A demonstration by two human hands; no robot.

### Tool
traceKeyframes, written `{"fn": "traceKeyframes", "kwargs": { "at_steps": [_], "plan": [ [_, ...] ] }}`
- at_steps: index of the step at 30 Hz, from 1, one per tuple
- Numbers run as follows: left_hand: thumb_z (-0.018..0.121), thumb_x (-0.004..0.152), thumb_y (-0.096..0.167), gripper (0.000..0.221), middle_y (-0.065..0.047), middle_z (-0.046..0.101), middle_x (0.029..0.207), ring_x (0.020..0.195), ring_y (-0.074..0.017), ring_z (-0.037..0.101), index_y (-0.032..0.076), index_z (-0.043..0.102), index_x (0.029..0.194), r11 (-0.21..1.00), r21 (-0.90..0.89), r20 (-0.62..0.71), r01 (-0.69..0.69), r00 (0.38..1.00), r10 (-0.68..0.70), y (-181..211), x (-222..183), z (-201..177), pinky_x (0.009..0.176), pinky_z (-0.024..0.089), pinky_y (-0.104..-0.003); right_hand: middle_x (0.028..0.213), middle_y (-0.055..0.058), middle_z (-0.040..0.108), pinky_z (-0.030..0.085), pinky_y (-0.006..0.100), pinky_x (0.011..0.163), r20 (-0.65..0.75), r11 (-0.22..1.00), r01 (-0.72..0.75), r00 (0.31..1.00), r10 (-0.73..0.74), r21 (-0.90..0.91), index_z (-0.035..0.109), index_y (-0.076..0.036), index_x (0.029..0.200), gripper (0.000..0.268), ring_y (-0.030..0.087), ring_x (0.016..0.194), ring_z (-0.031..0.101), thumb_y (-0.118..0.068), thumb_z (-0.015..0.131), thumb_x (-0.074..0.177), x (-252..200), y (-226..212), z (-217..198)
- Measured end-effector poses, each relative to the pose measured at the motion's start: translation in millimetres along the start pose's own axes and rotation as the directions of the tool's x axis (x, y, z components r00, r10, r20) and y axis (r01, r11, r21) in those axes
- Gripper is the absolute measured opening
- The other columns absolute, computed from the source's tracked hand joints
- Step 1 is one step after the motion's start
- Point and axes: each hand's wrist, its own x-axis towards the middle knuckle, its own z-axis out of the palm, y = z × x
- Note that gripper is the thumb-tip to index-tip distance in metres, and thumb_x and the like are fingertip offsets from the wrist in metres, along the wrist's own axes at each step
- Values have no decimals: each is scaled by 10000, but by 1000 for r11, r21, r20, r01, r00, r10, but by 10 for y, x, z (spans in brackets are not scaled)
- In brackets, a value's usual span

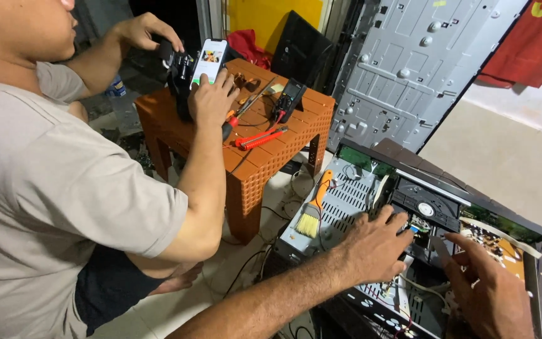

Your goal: Adjusting and inspecting internal components of a DVD player during a repair.

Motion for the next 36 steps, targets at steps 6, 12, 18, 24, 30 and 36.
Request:
{"fn": "traceKeyframes", "kwargs": {
  "at_steps": [6, 12, 18, 24, 30, 36],
  "plan": [
    [737, 830, 333, 448, -212, 512, 1286, 1210, -348, 488, 26, 670, 1148, 1000, -3, -21, -10, 1000, 10, -19, 14, 41, 811, 523, -536, 1075, 1, 843, 713, 333, 609, 32, 999, -9, 999, 10, -48, 558, -303, 1439, 572, 168, 785, 850, -168, 719, 907, 123, 185, 148],
    [716, 840, 338, 433, -207, 503, 1255, 1205, -354, 485, 24, 665, 1133, 1000, 12, -36, -18, 999, 19, -30, 9, 66, 785, 540, -541, 995, 11, 855, 637, 322, 643, -4, 993, -85, 996, 85, -87, 570, -320, 1478, 590, 179, 738, 821, -142, 724, 938, 23, 49, 49],
    [709, 840, 307, 405, -212, 511, 1252, 1197, -350, 497, 24, 677, 1128, 1000, 7, -18, -19, 1000, 19, -15, 1, 5, 794, 540, -538, 1038, 24, 848, 663, 346, 694, -33, 995, -56, 998, 53, -80, 574, -281, 1468, 571, 195, 808, 838, -144, 721, 933, 18, 68, 47],
    [718, 828, 289, 364, -185, 554, 1184, 1091, -309, 529, 24, 681, 1075, 1000, -28, -82, -3, 997, 1, -33, 12, 25, 719, 517, -474, 942, 80, 820, 596, 375, 638, -103, 999, -44, 994, 47, 31, 650, -204, 1430, 496, 233, 702, 777, -124, 722, 946, -68, -15, -40],
    [710, 856, 324, 464, -176, 574, 1240, 1130, -305, 546, 28, 659, 1210, 996, -80, -105, 27, 994, -36, -15, 20, 60, 785, 536, -529, 953, 46, 819, 599, 364, 629, -117, 997, -47, 992, 41, -53, 641, -209, 1436, 456, 221, 690, 768, -206, 700, 984, -61, 81, 1],
    [706, 849, 326, 506, -213, 564, 1337, 1210, -340, 536, 12, 638, 1241, 996, -90, -100, 20, 995, -29, -29, 32, 75, 795, 540, -524, 957, 48, 823, 611, 337, 605, -95, 995, -46, 995, 38, -88, 622, -222, 1455, 459, 202, 689, 778, -248, 679, 1001, -31, 131, 13]
  ]
}}
